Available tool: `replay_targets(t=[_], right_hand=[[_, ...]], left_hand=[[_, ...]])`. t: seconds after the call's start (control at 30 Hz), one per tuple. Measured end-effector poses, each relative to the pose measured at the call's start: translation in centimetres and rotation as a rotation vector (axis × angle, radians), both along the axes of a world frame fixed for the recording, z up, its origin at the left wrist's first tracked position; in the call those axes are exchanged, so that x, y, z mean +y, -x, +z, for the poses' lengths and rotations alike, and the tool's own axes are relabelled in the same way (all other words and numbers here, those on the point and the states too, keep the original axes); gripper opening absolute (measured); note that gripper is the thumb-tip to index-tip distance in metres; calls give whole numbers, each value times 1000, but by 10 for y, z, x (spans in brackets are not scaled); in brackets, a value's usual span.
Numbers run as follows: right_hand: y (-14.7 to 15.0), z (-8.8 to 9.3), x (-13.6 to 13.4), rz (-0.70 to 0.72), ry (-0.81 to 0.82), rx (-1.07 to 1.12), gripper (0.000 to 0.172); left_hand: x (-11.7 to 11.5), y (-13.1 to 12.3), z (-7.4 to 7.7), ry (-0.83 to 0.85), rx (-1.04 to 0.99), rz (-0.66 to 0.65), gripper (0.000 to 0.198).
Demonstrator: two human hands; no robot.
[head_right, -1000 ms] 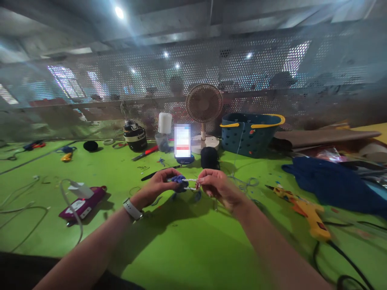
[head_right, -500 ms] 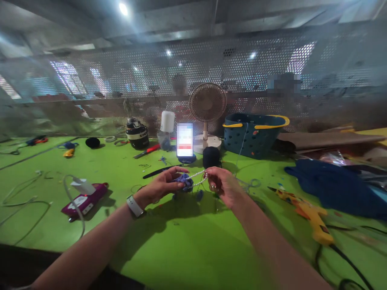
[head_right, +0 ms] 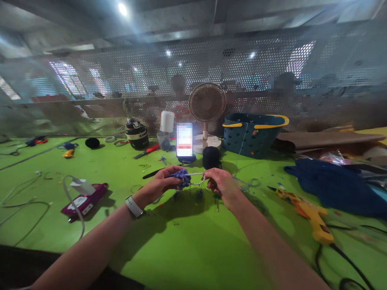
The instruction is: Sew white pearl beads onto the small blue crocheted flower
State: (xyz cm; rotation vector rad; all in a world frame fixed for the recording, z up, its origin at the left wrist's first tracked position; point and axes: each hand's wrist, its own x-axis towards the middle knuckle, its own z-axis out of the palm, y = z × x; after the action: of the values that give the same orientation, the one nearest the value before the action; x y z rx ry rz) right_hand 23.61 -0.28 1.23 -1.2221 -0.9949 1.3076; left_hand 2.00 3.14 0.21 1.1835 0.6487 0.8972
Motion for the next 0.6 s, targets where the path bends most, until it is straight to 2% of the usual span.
replay_targets(t=[0.23, 0.47, 0.53, 0.6], right_hand=[[5, -4, -1, -41, -38, -181, 17], [6, 0, -4, -101, -98, -324, 13], [7, 4, -9, -42, -102, -349, 14], [9, 4, -14, 115, -83, -372, 20]], left_hand=[[-1, 1, -1, 48, 41, -90, 42], [1, 1, -3, 50, 30, -10, 40], [1, 1, -2, 56, 30, 6, 39], [1, 1, -2, 51, 22, 12, 39]])
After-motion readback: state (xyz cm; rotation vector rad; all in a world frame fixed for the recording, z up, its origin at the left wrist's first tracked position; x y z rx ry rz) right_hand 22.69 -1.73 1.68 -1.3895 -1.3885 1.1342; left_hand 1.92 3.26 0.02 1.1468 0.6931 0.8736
